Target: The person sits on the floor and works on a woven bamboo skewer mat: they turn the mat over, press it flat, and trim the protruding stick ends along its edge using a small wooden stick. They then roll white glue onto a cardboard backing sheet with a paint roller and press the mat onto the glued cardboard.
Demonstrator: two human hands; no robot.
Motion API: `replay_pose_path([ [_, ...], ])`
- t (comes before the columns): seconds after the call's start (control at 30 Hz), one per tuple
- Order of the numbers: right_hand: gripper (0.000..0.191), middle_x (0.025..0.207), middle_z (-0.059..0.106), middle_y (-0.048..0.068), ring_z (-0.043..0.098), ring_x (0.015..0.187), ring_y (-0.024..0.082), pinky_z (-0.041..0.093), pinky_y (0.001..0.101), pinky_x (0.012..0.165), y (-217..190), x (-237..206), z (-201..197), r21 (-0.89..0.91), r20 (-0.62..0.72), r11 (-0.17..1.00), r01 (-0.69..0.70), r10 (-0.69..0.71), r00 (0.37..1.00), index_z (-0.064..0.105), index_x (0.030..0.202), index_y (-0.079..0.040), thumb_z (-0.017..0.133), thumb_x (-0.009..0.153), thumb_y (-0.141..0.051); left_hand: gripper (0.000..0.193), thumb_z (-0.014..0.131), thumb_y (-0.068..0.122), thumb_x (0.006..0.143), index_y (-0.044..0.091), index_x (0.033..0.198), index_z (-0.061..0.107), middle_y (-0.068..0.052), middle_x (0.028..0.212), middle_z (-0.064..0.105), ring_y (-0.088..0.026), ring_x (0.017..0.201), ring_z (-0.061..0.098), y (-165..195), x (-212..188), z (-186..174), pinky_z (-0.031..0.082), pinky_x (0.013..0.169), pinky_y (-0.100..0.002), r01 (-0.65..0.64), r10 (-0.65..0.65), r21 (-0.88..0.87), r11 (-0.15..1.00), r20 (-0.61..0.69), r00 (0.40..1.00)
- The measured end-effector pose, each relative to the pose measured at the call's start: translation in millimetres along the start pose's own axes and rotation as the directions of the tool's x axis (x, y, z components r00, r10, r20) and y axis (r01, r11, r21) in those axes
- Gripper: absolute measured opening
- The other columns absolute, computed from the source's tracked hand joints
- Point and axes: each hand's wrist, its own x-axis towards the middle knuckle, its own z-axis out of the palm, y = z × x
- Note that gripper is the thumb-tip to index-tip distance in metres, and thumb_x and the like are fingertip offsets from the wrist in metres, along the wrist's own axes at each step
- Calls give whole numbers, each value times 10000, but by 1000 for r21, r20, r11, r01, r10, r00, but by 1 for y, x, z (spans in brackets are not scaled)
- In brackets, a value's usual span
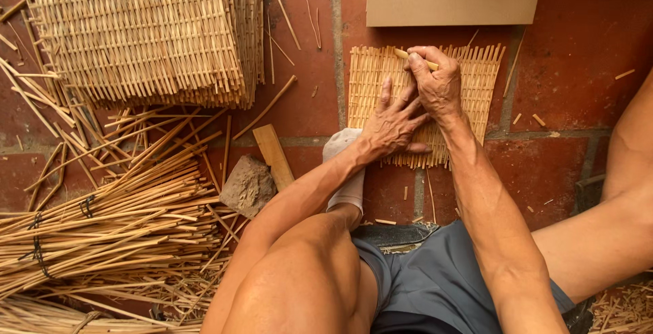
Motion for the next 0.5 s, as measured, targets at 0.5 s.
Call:
replay_pose_path([
  [0.5, 220, 925, 763, 117, 723, 745, 157, 568, 291, 531, 6, 7, 1, -79, 96, 993, -89, 97, 991, 708, 1027, -8, 555, 1082, -156, 1083, 303, 1010, 782, 325, 1620, 326, -83, 1704, 236, -357, 1568, 29, 0, 2, 6, -154, 1146, -706, 2, -13, 102, 995, 105, 994],
])
